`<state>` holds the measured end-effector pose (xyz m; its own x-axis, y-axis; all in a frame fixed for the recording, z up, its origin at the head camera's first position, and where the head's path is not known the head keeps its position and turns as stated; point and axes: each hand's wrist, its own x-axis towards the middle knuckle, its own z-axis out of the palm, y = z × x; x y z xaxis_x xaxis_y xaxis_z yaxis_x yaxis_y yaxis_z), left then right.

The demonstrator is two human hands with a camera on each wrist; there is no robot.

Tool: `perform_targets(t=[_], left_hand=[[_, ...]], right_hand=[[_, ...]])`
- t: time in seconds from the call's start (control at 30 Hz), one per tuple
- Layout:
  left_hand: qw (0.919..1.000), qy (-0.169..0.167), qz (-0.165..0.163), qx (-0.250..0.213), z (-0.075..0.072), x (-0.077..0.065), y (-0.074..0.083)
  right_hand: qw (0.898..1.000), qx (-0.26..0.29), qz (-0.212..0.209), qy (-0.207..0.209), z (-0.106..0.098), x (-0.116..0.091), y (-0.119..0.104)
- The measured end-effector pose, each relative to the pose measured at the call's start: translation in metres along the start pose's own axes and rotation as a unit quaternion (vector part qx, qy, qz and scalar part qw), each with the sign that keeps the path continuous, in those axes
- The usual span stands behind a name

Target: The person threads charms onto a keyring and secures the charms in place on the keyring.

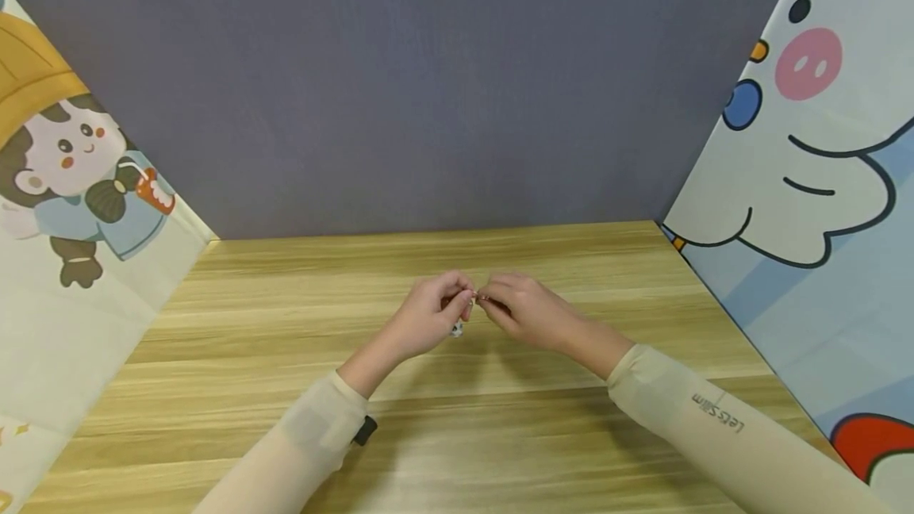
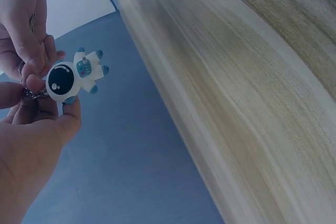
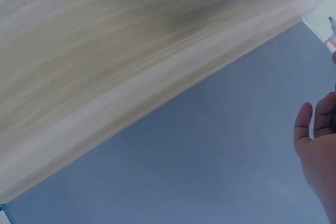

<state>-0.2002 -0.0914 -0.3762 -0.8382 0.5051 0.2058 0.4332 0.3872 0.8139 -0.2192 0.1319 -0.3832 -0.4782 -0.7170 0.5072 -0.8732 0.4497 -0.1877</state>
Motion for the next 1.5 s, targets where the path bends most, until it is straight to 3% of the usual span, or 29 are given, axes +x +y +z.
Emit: perform_targets(t=[0.13,0.3,0.43,0.53,0.6,0.67,0.8,0.87,0.97,1.17,1.5], left_hand=[[1.0000,0.007,-0.001,0.000,0.000,0.000,0.001],[0.9997,0.020,-0.012,-0.012,-0.001,-0.001,0.005],[0.9989,0.029,-0.024,-0.029,-0.002,-0.001,0.008],[0.9983,0.036,-0.031,-0.035,-0.002,-0.001,0.009],[0.9978,0.040,-0.035,-0.040,-0.002,-0.001,0.009],[0.9974,0.042,-0.038,-0.044,-0.002,-0.001,0.008],[0.9971,0.038,-0.037,-0.054,-0.001,-0.001,0.008],[0.9970,0.037,-0.034,-0.059,-0.002,-0.001,0.007],[0.9966,0.039,-0.027,-0.068,-0.003,-0.002,0.008],[0.9962,0.035,-0.023,-0.076,-0.005,-0.003,0.011],[0.9959,0.027,-0.041,-0.076,-0.004,-0.001,0.010]], right_hand=[[0.996,0.068,0.055,-0.023,-0.001,0.000,-0.002],[0.967,0.189,0.163,-0.047,-0.004,-0.001,-0.004],[0.948,0.227,0.220,-0.036,-0.006,-0.002,-0.005],[0.943,0.236,0.234,-0.023,-0.005,-0.002,-0.005],[0.946,0.234,0.222,-0.013,-0.005,-0.002,-0.006],[0.957,0.220,0.191,0.002,-0.002,-0.003,-0.005],[0.982,0.157,0.081,0.062,0.004,-0.004,-0.002],[0.988,0.122,0.024,0.096,0.007,-0.004,-0.001],[0.987,0.075,-0.037,0.139,0.010,-0.003,0.002],[0.985,0.011,-0.059,0.163,0.011,-0.003,0.004],[0.986,-0.019,-0.049,0.157,0.008,-0.002,0.002]])
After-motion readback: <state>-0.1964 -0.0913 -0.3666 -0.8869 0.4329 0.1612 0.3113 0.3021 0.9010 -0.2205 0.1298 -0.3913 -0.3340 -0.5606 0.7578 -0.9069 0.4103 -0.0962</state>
